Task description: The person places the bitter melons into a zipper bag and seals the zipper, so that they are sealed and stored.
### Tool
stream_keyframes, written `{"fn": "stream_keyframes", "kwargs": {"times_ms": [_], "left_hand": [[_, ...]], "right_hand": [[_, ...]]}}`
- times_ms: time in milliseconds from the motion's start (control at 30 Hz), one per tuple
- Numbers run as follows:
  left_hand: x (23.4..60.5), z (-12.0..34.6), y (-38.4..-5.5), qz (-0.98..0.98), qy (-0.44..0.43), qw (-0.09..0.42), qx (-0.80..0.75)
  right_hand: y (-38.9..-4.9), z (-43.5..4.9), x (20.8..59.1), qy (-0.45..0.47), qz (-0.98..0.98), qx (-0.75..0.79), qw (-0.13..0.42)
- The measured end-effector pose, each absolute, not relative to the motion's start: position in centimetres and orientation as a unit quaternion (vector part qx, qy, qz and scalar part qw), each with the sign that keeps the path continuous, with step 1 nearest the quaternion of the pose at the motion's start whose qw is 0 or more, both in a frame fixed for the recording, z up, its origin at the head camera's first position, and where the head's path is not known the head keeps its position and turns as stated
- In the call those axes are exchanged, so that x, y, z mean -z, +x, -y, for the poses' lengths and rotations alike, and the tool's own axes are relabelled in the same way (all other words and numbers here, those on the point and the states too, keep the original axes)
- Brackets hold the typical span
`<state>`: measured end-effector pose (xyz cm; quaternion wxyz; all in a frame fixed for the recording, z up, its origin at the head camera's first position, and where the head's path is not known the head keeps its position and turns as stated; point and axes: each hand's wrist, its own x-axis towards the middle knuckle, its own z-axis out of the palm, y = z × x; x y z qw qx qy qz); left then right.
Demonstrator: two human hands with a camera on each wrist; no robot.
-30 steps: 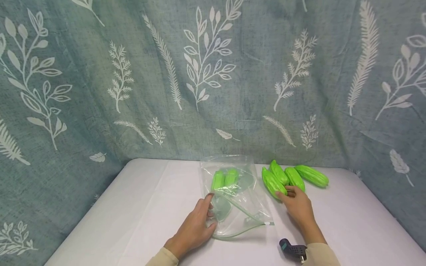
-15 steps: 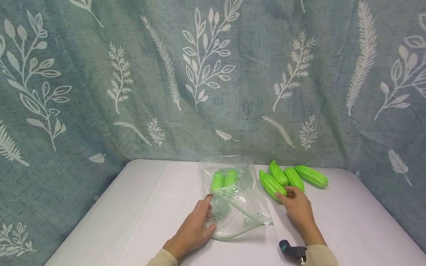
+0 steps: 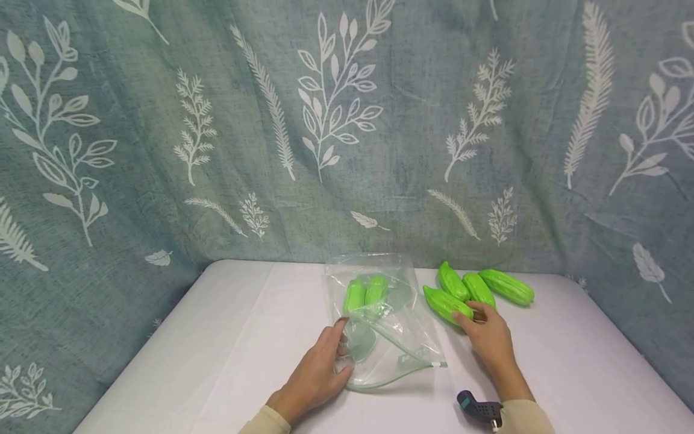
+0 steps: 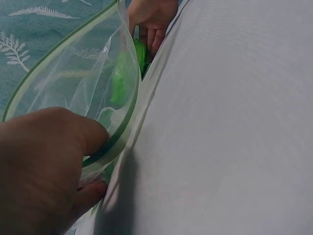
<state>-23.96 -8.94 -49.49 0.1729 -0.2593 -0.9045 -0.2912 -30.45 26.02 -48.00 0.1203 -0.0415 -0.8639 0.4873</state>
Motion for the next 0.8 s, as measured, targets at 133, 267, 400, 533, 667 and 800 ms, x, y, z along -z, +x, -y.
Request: {"fn": "stream_keyframes", "kwargs": {"times_ms": [133,267,400,533,667,800], "left_hand": [[49.49,8.90,-23.97,0.905,-0.257,0.171,0.292],[49.51,8.89,-23.95,0.905,-0.259,0.177,0.288],[49.48,8.89,-23.83,0.905,-0.262,0.181,0.282],[49.50,8.87,-23.84,0.904,-0.265,0.184,0.281],[49.56,8.82,-23.86,0.904,-0.262,0.180,0.285],[49.62,8.75,-23.87,0.904,-0.260,0.176,0.289]], "right_hand": [[-30.59,-26.03,48.05,-0.056,0.841,-0.523,0.126],[-30.53,-26.02,48.06,-0.072,0.815,-0.560,0.131],[-30.34,-26.17,48.11,-0.081,0.784,-0.596,0.153],[-30.21,-26.42,48.00,-0.097,0.756,-0.622,0.179],[-30.12,-26.63,47.84,-0.109,0.748,-0.629,0.183],[-29.88,-26.75,47.54,-0.113,0.739,-0.643,0.168]]}}
